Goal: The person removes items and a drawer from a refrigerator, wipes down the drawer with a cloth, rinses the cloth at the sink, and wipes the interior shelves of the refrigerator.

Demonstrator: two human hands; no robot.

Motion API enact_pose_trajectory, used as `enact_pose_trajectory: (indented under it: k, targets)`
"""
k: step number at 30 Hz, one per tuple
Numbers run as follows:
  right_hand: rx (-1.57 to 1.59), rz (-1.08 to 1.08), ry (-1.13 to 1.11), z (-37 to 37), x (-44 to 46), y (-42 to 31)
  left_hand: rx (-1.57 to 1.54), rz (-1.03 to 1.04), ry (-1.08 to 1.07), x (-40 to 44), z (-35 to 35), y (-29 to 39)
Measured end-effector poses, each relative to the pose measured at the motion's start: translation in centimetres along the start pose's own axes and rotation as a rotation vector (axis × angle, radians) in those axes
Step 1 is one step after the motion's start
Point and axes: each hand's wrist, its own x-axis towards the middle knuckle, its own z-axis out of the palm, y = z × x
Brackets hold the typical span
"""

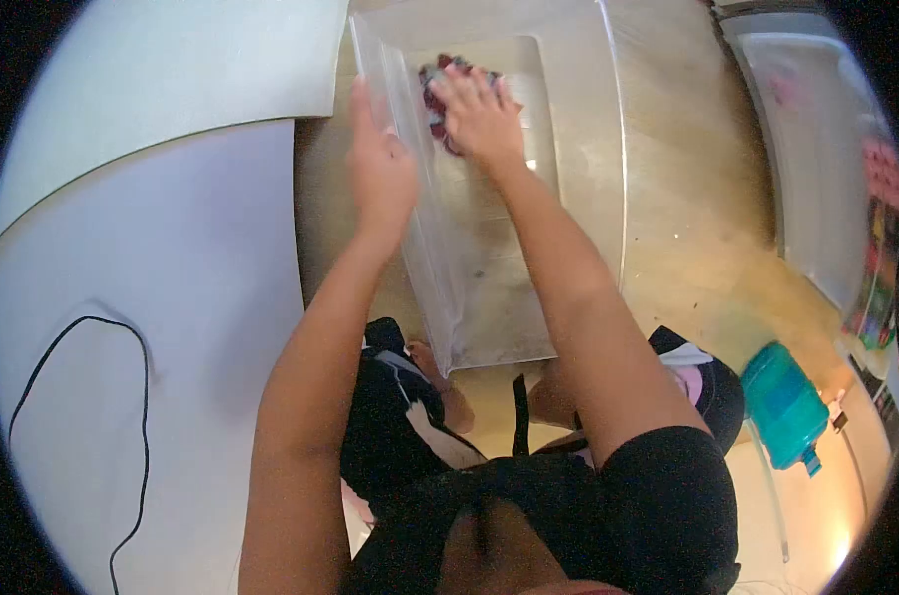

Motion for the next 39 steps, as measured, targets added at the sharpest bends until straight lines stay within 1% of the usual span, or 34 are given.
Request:
enact_pose_trajectory:
  k: [1, 2, 3, 4, 5, 7, 8, 9, 11, 13, 14, 15, 16, 18, 20, 22, 24, 25, 27, 31, 32, 33, 34, 35, 36, 37, 38, 39]
  targets:
    - [-0.002, 0.009, 0.005, -0.1, -0.2, 1.3, -0.016, -0.026, -0.015, -0.2, -0.2, -0.2]
    - [0.069, 0.157, 0.047, -0.3, -0.2, 3.0, -0.017, -0.013, -0.012, -0.1, -0.2, -0.5]
    - [0.136, 0.303, 0.094, -0.3, 0.1, 4.3, 0.044, 0.058, 0.029, 0.1, 0.0, -0.9]
    - [0.032, 0.286, 0.098, 0.1, -0.8, 4.6, 0.105, 0.115, 0.063, 0.0, 0.3, -1.3]
    - [0.023, 0.285, 0.098, 0.1, -1.4, 4.2, 0.096, 0.116, 0.063, 0.0, 0.7, -1.5]
    - [-0.056, 0.397, 0.035, -0.2, -3.5, 1.5, 0.022, 0.074, 0.058, 0.0, 0.9, -1.9]
    - [-0.011, 0.315, -0.067, -1.0, -4.2, 0.2, 0.021, 0.079, 0.061, 0.1, 0.7, -1.4]
    - [-0.012, 0.314, -0.059, -1.3, -4.1, -0.7, 0.035, 0.047, 0.048, 0.0, 0.6, -1.0]
    - [0.119, 0.031, 0.02, -1.1, -3.8, -2.6, 0.057, 0.021, 0.03, 0.0, 0.3, -1.4]
    - [0.121, 0.051, 0.034, -0.4, -0.9, -2.7, -0.034, 0.076, 0.026, -0.3, 0.4, -2.2]
    - [0.062, -0.012, -0.011, -0.1, 1.0, -2.3, -0.028, 0.082, 0.019, -0.4, 0.4, -1.6]
    - [0.003, -0.077, -0.058, 0.2, 2.3, -1.7, -0.015, 0.022, 0.003, -0.7, 0.1, -0.5]
    - [0.004, -0.072, -0.056, 0.5, 3.1, -1.0, -0.005, -0.037, -0.01, -0.9, 0.1, 0.2]
    - [0.063, -0.16, -0.008, 0.4, 4.1, 0.6, -0.011, -0.045, -0.026, -0.9, 0.2, 0.5]
    - [0.057, -0.138, 0.016, 0.2, 3.9, 1.5, -0.03, -0.07, -0.028, -1.1, 0.3, 0.4]
    - [0.06, -0.113, 0.036, -0.3, 3.0, 2.3, 0.071, -0.018, 0.033, -1.3, 0.1, 0.2]
    - [-0.055, 0.15, 0.06, -1.1, 2.1, 3.7, 0.074, 0.005, 0.048, -1.1, 0.2, -0.5]
    - [-0.056, 0.149, 0.063, -1.2, 2.0, 4.7, 0.081, 0.025, 0.059, -1.1, 0.3, -0.8]
    - [-0.297, 0.14, 0.048, -1.4, 2.0, 6.8, 0.054, -0.003, 0.037, -1.2, 0.1, -0.4]
    - [-0.375, 0.084, 0.014, -2.6, 2.9, 5.7, -0.047, -0.098, -0.001, -1.0, -0.3, 0.3]
    - [-0.345, 0.116, -0.144, -3.2, 2.9, 5.3, -0.051, -0.109, 0.004, -0.8, -0.1, -0.5]
    - [-0.319, 0.151, -0.301, -4.2, 2.5, 4.9, -0.013, 0.004, 0.063, -0.5, 0.4, -1.8]
    - [-0.331, 0.145, -0.308, -4.4, 1.2, 4.7, 0.022, 0.118, 0.123, -0.5, 0.8, -2.4]
    - [-0.316, 0.161, -0.236, -3.9, -0.9, 4.2, 0.011, 0.109, 0.123, -0.7, 0.7, -1.8]
    - [-0.298, 0.177, -0.166, -3.2, -3.3, 3.6, 0.001, 0.048, 0.095, -0.8, 0.3, -0.8]
    - [-0.337, 0.161, -0.096, -2.3, -6.1, 3.2, -0.008, -0.014, 0.069, -0.9, -0.1, -0.2]
    - [-0.374, 0.142, -0.026, -2.0, -8.5, 2.7, -0.013, -0.026, 0.07, -1.0, -0.3, -0.1]
    - [-0.35, 0.172, -0.135, -3.2, -10.5, 1.5, 0.004, -0.029, 0.072, -0.8, -0.3, -0.1]
